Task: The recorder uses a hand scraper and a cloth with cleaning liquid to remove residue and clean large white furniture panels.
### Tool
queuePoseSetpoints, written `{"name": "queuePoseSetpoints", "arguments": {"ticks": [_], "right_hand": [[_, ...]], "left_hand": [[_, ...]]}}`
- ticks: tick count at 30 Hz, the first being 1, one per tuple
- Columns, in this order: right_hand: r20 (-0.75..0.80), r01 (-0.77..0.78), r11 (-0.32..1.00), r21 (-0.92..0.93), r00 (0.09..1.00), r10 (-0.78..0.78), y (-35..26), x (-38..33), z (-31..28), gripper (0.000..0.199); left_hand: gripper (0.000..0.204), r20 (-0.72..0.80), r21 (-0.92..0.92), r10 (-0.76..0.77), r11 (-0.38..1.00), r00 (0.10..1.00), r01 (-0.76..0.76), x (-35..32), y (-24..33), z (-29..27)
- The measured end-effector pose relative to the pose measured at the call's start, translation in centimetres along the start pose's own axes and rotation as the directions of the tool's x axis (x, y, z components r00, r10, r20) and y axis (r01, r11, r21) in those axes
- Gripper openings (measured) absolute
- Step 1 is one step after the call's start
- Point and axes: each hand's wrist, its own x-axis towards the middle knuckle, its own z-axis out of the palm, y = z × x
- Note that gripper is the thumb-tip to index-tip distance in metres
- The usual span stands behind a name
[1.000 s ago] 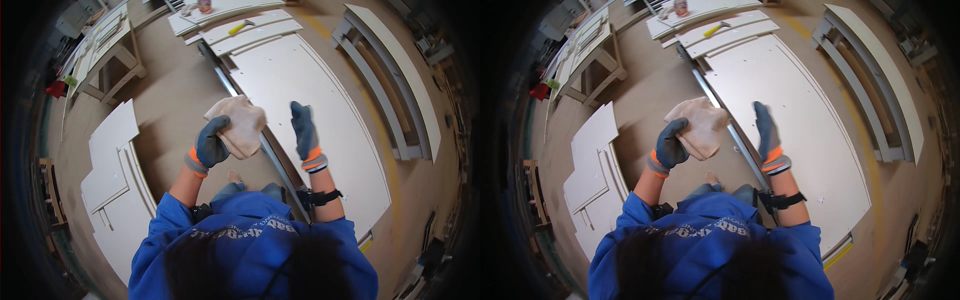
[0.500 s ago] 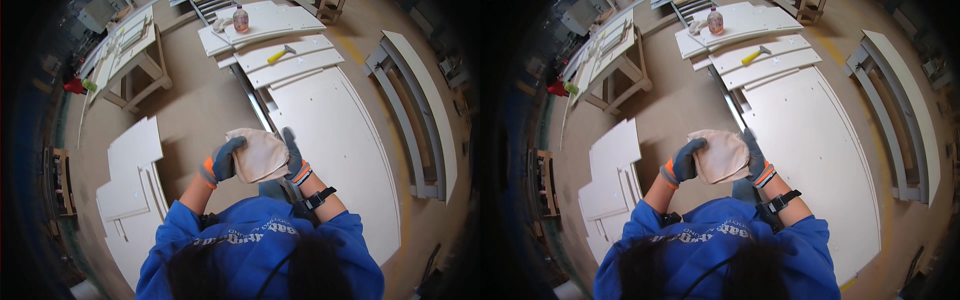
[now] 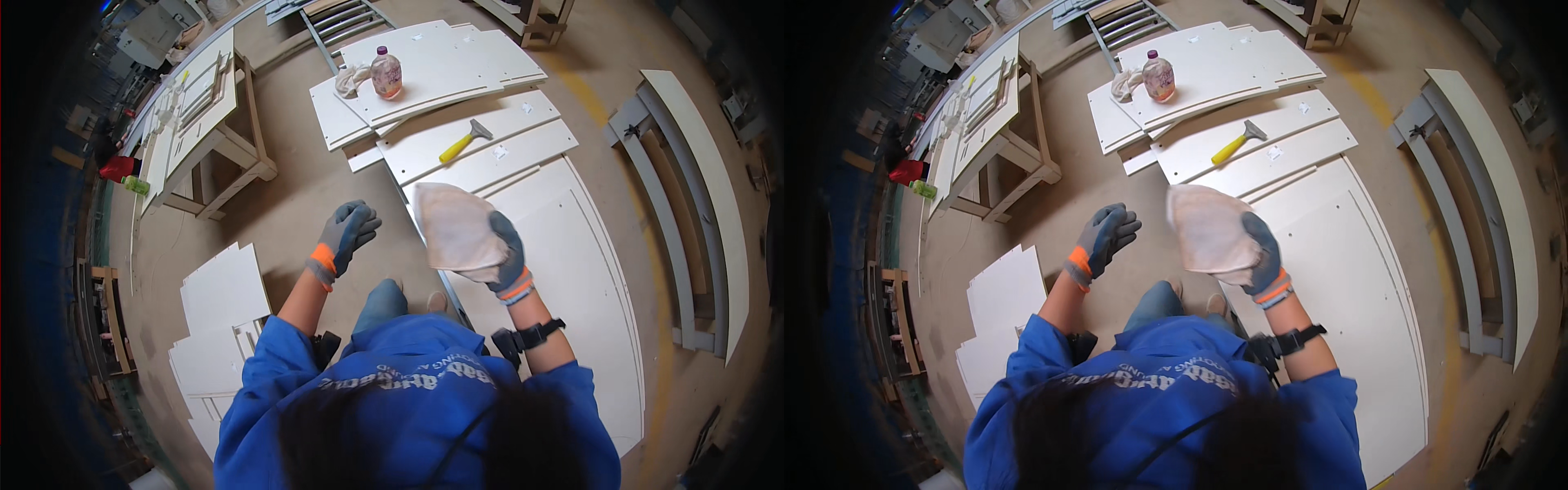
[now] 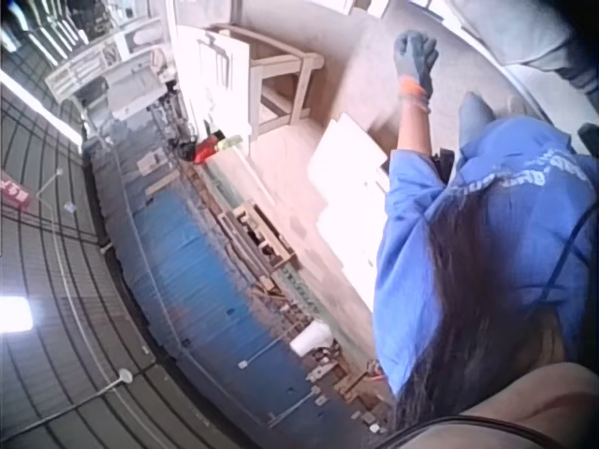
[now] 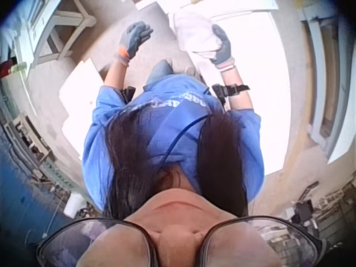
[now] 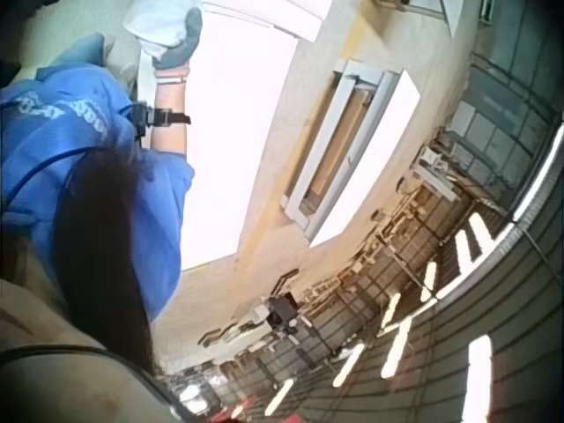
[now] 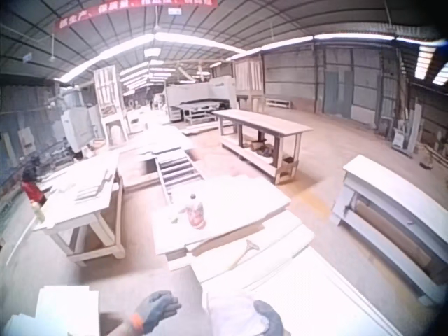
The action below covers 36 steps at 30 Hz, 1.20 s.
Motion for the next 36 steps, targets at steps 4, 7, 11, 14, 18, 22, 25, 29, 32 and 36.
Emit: {"name": "queuePoseSetpoints", "arguments": {"ticks": [4, 7, 11, 14, 18, 22, 25, 29, 32, 36], "right_hand": [[-0.130, 0.000, 0.999, -0.050, 0.992, -0.007, -1.7, 0.3, -1.5, 0.061], [-0.299, 0.142, 0.990, 0.013, 0.945, -0.132, -1.8, 0.3, -2.4, 0.063], [-0.521, 0.428, 0.895, -0.129, 0.739, -0.428, -0.9, 0.6, -4.0, 0.064], [-0.690, 0.567, 0.787, -0.241, 0.470, -0.550, 0.4, -0.5, -2.8, 0.064], [-0.783, 0.642, 0.744, -0.184, 0.362, -0.506, 2.8, 0.8, 0.8, 0.063], [-0.847, 0.710, 0.691, -0.133, 0.280, -0.451, 3.3, 1.6, 2.6, 0.061], [-0.860, 0.738, 0.661, -0.138, 0.241, -0.449, 4.3, 1.2, 2.7, 0.061], [-0.835, 0.744, 0.634, -0.211, 0.199, -0.512, 4.1, 1.7, 3.3, 0.065], [-0.740, 0.759, 0.592, -0.272, 0.229, -0.633, 2.9, 2.6, 3.8, 0.067], [-0.617, 0.769, 0.609, -0.193, 0.388, -0.685, 2.6, 2.3, 2.5, 0.067]], "left_hand": [[0.074, -0.118, 0.298, 0.094, 0.953, 0.989, -0.055, 11.4, 2.3, -3.0], [0.105, -0.346, 0.617, 0.438, 0.772, 0.830, -0.151, 22.0, 4.8, -3.5], [0.121, -0.325, 0.682, 0.469, 0.718, 0.821, -0.140, 36.8, 7.5, -5.6], [0.116, -0.220, 0.579, 0.487, 0.763, 0.845, -0.288, 44.3, 8.4, -3.3], [0.100, -0.097, 0.568, 0.609, 0.684, 0.787, -0.459, 52.7, 7.1, -3.8], [0.087, -0.045, 0.501, 0.521, 0.750, 0.853, -0.432, 56.6, 5.5, -4.4], [0.087, -0.015, 0.443, 0.456, 0.801, 0.890, -0.403, 56.7, 5.6, -3.1], [0.071, 0.155, 0.542, 0.551, 0.646, 0.820, -0.537, 51.7, 8.9, 0.6], [0.074, 0.601, 0.422, 0.415, 0.561, 0.683, -0.712, 43.1, 12.3, 4.5], [0.074, 0.856, 0.334, 0.319, 0.258, 0.406, -0.907, 30.9, 13.3, 9.8]]}}
